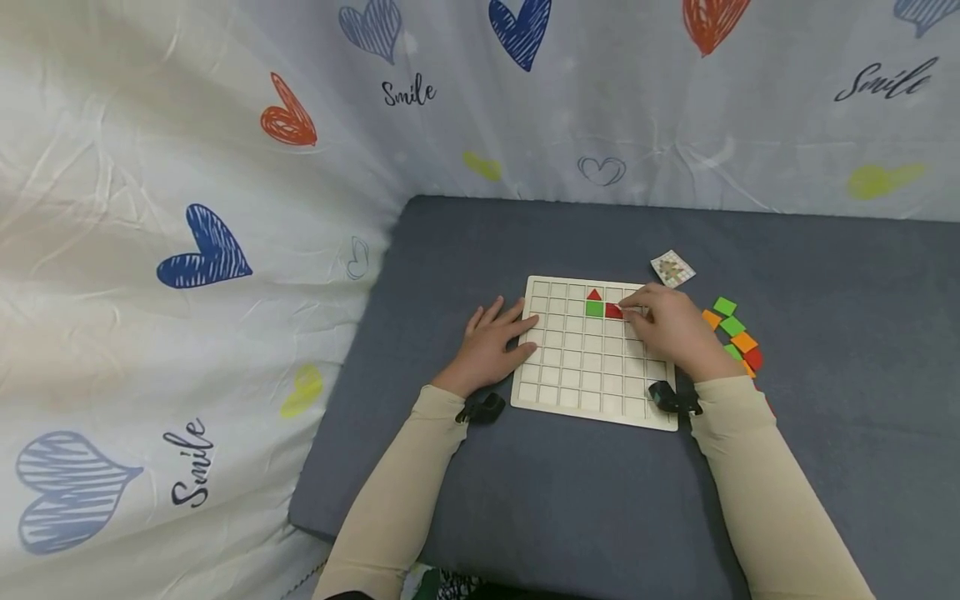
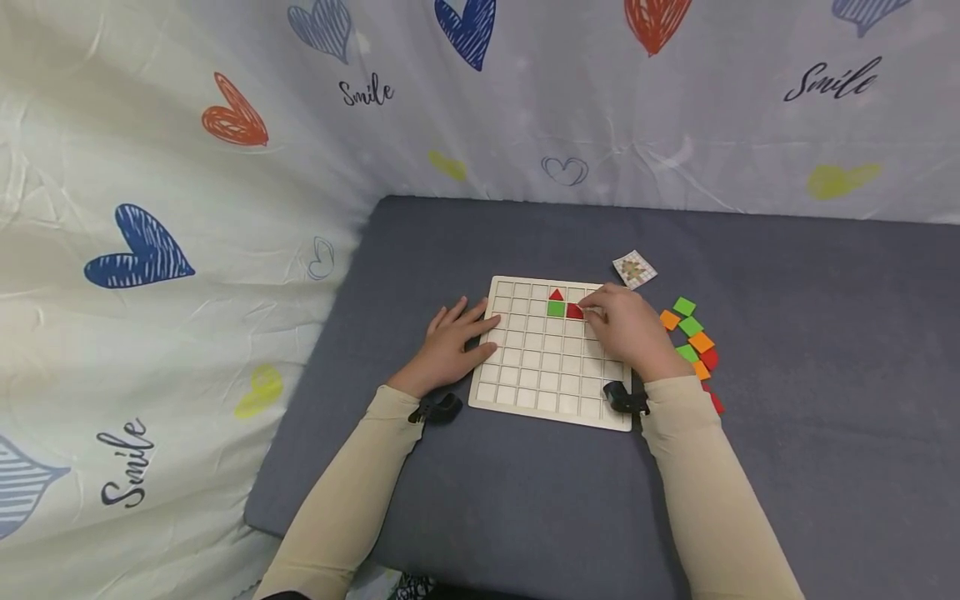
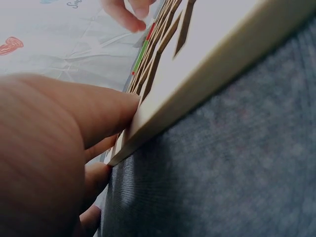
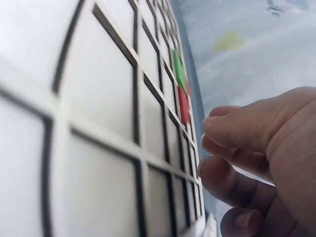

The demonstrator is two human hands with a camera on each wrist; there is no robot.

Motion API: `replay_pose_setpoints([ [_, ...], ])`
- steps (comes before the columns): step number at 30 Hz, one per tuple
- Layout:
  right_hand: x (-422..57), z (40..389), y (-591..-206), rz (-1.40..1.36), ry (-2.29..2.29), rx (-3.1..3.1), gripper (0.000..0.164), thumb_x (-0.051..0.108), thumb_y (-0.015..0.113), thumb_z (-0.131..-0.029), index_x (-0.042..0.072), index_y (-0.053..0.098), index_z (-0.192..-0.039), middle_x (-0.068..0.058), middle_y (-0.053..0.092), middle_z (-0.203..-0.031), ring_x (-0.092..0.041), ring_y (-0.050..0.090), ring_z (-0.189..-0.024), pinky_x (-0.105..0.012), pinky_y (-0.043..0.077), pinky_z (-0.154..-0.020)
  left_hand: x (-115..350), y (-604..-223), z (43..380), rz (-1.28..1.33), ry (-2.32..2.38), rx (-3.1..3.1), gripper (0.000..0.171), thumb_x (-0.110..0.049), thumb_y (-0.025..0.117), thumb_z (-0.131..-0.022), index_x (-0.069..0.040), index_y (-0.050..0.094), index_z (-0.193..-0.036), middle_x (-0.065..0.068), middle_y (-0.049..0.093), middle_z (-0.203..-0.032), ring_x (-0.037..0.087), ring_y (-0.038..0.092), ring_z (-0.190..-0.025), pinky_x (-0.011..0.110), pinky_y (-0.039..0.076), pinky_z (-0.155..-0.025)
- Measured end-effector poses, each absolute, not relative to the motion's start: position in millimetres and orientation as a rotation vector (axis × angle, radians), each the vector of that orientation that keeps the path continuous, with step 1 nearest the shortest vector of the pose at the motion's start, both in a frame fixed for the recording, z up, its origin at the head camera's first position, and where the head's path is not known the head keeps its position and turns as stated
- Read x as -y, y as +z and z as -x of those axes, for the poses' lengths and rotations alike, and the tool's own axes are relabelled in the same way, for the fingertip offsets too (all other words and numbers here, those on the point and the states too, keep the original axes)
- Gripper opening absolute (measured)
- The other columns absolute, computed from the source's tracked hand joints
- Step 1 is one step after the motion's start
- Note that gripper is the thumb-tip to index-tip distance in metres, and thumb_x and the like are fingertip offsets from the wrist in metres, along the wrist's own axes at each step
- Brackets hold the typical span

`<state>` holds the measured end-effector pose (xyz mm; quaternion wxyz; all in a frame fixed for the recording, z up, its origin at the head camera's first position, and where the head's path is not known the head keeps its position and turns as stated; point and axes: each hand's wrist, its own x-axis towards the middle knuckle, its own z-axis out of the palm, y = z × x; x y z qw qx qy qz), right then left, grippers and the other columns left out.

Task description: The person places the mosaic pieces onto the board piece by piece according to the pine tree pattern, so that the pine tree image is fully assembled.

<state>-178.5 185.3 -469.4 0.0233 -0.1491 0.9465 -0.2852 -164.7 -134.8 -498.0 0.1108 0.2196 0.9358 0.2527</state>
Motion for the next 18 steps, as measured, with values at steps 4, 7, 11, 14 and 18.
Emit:
replay_pose_setpoints([
  [4,-194,176,-464,0.437,-0.861,-2.959,0.024,0.011,0.065,-0.103,0.003,0.077,-0.121,-0.018,0.071,-0.117,-0.029,0.061,-0.082,-0.044,0.050,-0.072,135,-498,165,-0.641,0.741,-2.749,0.056,-0.045,0.055,-0.110,-0.029,0.043,-0.162,-0.002,0.020,-0.174,0.027,0.003,-0.164,0.053,-0.005,-0.131],
  [7,-203,175,-460,0.448,-0.858,-2.987,0.023,0.010,0.067,-0.101,0.001,0.078,-0.119,-0.019,0.071,-0.109,-0.027,0.057,-0.074,-0.041,0.048,-0.064,135,-497,165,-0.638,0.740,-2.755,0.056,-0.044,0.056,-0.110,-0.028,0.044,-0.162,-0.001,0.021,-0.174,0.027,0.003,-0.164,0.053,-0.005,-0.131],
  [11,-213,171,-456,0.380,-0.881,-2.988,0.023,0.010,0.067,-0.101,-0.001,0.077,-0.119,-0.019,0.070,-0.103,-0.025,0.053,-0.068,-0.036,0.044,-0.056,135,-496,165,-0.637,0.740,-2.767,0.057,-0.043,0.057,-0.109,-0.027,0.045,-0.162,0.000,0.022,-0.174,0.028,0.004,-0.164,0.053,-0.004,-0.131],
  [14,-219,166,-452,0.315,-0.881,-2.975,0.025,0.012,0.067,-0.102,-0.002,0.075,-0.121,-0.021,0.070,-0.109,-0.026,0.057,-0.073,-0.036,0.046,-0.058,134,-497,164,-0.638,0.745,-2.764,0.057,-0.044,0.057,-0.109,-0.027,0.045,-0.162,-0.001,0.022,-0.174,0.028,0.004,-0.164,0.053,-0.004,-0.131],
  [18,-226,161,-453,0.299,-0.841,-2.957,0.027,0.015,0.069,-0.102,-0.003,0.075,-0.121,-0.024,0.069,-0.115,-0.027,0.058,-0.073,-0.039,0.048,-0.061,135,-498,164,-0.637,0.737,-2.757,0.057,-0.045,0.056,-0.109,-0.028,0.044,-0.162,-0.001,0.022,-0.174,0.027,0.004,-0.164,0.052,-0.004,-0.131],
])
